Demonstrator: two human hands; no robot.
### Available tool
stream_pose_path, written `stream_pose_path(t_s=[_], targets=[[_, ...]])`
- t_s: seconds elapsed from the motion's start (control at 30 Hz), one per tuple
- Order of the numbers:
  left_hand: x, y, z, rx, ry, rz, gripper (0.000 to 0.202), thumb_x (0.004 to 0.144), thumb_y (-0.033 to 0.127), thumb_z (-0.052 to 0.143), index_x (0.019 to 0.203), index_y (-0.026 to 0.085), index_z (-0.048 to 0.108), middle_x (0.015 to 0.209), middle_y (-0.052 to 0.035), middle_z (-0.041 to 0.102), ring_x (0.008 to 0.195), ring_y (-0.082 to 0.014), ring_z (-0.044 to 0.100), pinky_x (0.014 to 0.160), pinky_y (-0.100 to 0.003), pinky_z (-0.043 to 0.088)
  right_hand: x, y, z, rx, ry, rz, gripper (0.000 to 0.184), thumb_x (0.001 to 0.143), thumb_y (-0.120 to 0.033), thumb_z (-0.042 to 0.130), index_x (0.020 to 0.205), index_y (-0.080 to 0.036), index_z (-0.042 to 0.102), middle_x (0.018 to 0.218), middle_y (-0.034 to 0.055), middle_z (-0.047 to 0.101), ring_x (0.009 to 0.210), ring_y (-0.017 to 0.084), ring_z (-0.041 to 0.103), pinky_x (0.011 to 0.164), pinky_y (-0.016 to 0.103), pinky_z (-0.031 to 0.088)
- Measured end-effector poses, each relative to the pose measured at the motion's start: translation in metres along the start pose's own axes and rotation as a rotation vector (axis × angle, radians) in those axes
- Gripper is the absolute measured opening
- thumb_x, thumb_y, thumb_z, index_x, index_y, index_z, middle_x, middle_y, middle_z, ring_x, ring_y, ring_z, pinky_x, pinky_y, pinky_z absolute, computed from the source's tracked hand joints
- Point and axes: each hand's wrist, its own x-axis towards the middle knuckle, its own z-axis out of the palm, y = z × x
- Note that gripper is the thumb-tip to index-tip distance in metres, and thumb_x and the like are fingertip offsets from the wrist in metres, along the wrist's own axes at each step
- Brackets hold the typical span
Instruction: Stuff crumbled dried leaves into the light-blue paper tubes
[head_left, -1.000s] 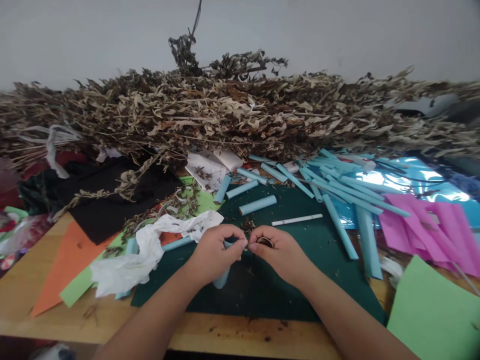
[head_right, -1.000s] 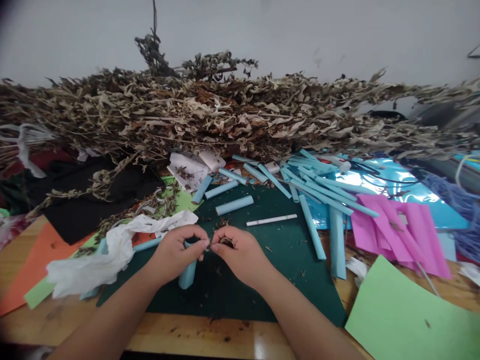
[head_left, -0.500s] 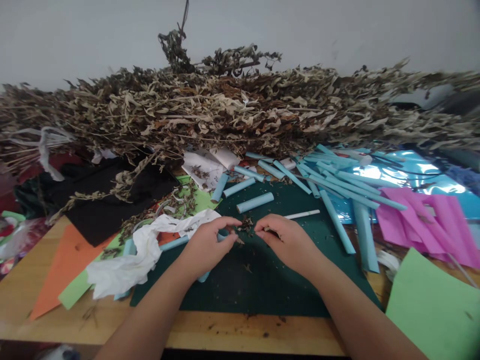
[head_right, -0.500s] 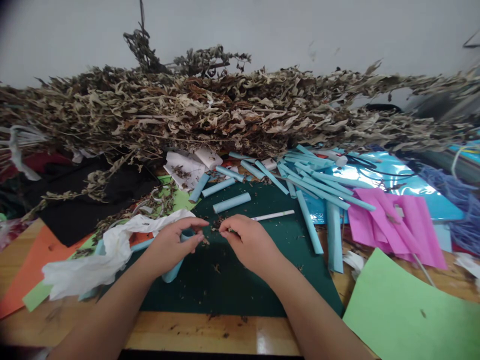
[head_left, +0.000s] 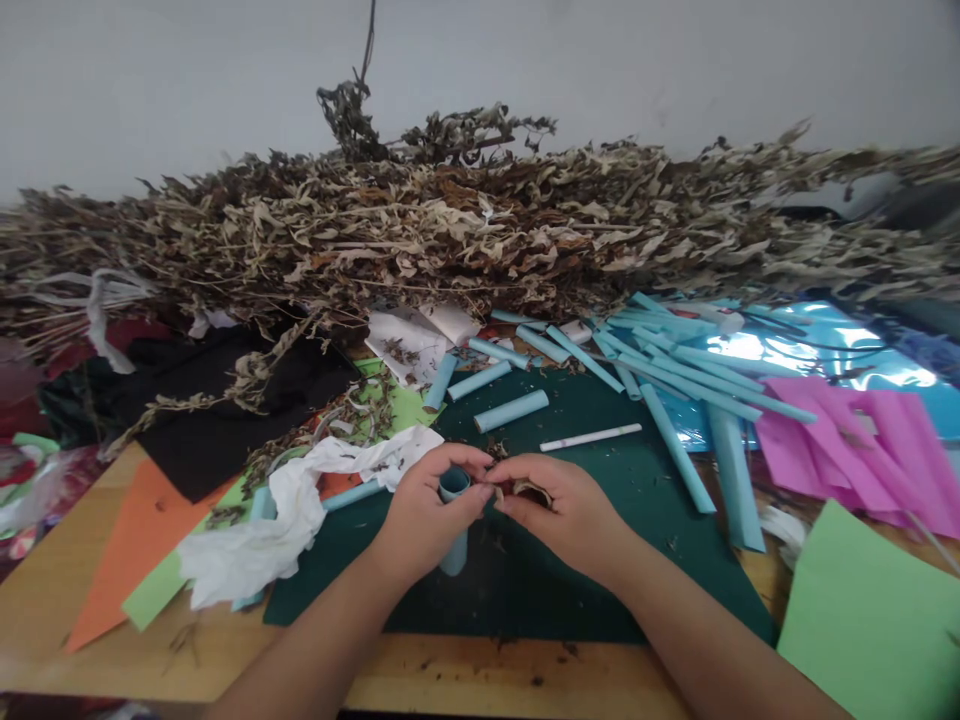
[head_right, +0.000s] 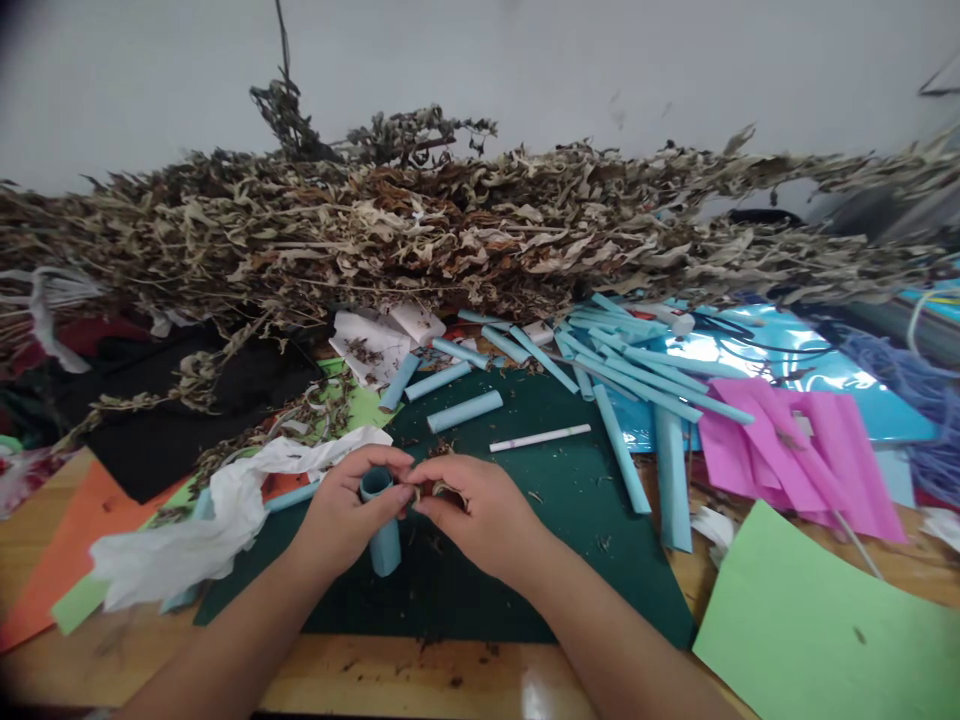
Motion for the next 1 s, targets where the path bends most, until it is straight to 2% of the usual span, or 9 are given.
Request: stream_pose_path(t_s=[0.13, 0.27, 0.47, 0.53, 0.63, 0.7, 0.83, 0.9, 1.0], targets=[[0.001, 0.001, 0.001, -0.065, -0.015, -0.018, 0.024, 0.064, 0.018, 0.056, 0.086, 0.015, 0.050, 0.067, 0.0023, 0.052, 0.049, -0.0056, 0.047, 0.050, -0.019, 0.041, -0.001, 0.003, 0.001, -0.129, 0.045, -0.157, 0.015, 0.075, -0.015, 0.050, 0.084, -0.022, 0.059, 0.080, 0.0026, 0.063, 0.073, 0.014, 0.056, 0.064, 0.026, 0.043], [-0.001, -0.001, 0.000, -0.045, -0.046, 0.029, 0.028, 0.067, 0.018, 0.054, 0.094, 0.016, 0.048, 0.068, 0.0020, 0.052, 0.052, -0.0062, 0.047, 0.052, -0.020, 0.040, -0.002, 0.004, -0.002, -0.097, 0.133, -0.158, 0.009, 0.075, -0.016, 0.050, 0.075, -0.022, 0.057, 0.072, 0.0015, 0.061, 0.066, 0.013, 0.056, 0.059, 0.024, 0.043], [-0.008, -0.013, 0.007, 0.029, -0.097, 0.395, 0.037, 0.068, 0.022, 0.058, 0.102, 0.019, 0.042, 0.064, 0.0030, 0.049, 0.058, -0.0082, 0.049, 0.058, -0.021, 0.041, -0.006, -0.007, -0.005, 0.078, 0.230, -0.223, 0.008, 0.074, -0.014, 0.052, 0.072, -0.021, 0.053, 0.068, -0.0004, 0.057, 0.063, 0.011, 0.054, 0.055, 0.022, 0.043], [-0.009, -0.017, 0.011, 0.026, -0.142, 0.492, 0.045, 0.069, 0.023, 0.058, 0.108, 0.020, 0.036, 0.068, 0.0013, 0.052, 0.062, -0.0096, 0.052, 0.059, -0.021, 0.042, -0.006, -0.013, -0.003, 0.105, 0.179, -0.277, 0.008, 0.075, -0.013, 0.051, 0.073, -0.021, 0.054, 0.067, -0.0006, 0.055, 0.063, 0.011, 0.053, 0.055, 0.021, 0.043], [-0.010, -0.019, 0.015, 0.063, -0.184, 0.565, 0.051, 0.069, 0.019, 0.056, 0.112, 0.022, 0.028, 0.085, -0.0042, 0.055, 0.074, -0.0126, 0.055, 0.065, -0.023, 0.044, -0.005, -0.020, -0.001, -0.040, 0.062, -0.284, 0.007, 0.075, -0.016, 0.052, 0.071, -0.019, 0.057, 0.070, 0.0018, 0.052, 0.065, 0.012, 0.051, 0.056, 0.022, 0.041], [-0.009, -0.018, 0.015, 0.083, -0.197, 0.574, 0.047, 0.071, 0.019, 0.052, 0.110, 0.023, 0.027, 0.094, -0.0065, 0.053, 0.082, -0.0141, 0.055, 0.069, -0.025, 0.044, -0.004, -0.022, -0.002, -0.209, -0.019, -0.231, 0.011, 0.076, -0.021, 0.052, 0.069, -0.018, 0.059, 0.071, 0.0031, 0.050, 0.065, 0.013, 0.048, 0.054, 0.023, 0.039], [-0.007, -0.017, 0.014, 0.072, -0.181, 0.534, 0.040, 0.073, 0.032, 0.049, 0.105, 0.021, 0.027, 0.085, -0.0052, 0.051, 0.074, -0.0135, 0.054, 0.064, -0.025, 0.044, -0.004, -0.026, -0.008, -0.370, -0.155, -0.191, 0.015, 0.078, -0.027, 0.046, 0.079, -0.019, 0.059, 0.074, 0.0044, 0.048, 0.064, 0.015, 0.046, 0.053, 0.025, 0.035], [-0.006, -0.018, 0.014, 0.080, -0.152, 0.504, 0.038, 0.071, 0.033, 0.051, 0.100, 0.021, 0.029, 0.078, -0.0024, 0.049, 0.067, -0.0115, 0.051, 0.059, -0.024, 0.043, -0.005, -0.026, -0.011, -0.308, -0.133, -0.192, 0.016, 0.080, -0.025, 0.040, 0.085, -0.020, 0.054, 0.074, 0.0039, 0.049, 0.063, 0.014, 0.045, 0.054, 0.025, 0.035], [-0.006, -0.018, 0.017, 0.036, -0.160, 0.451, 0.032, 0.071, 0.024, 0.050, 0.094, 0.022, 0.029, 0.071, 0.0011, 0.047, 0.057, -0.0079, 0.047, 0.052, -0.020, 0.040, -0.004, -0.027, -0.011, -0.152, 0.011, -0.128, 0.011, 0.082, -0.018, 0.034, 0.084, -0.020, 0.044, 0.068, 0.0004, 0.045, 0.058, 0.012, 0.043, 0.052, 0.023, 0.036]])
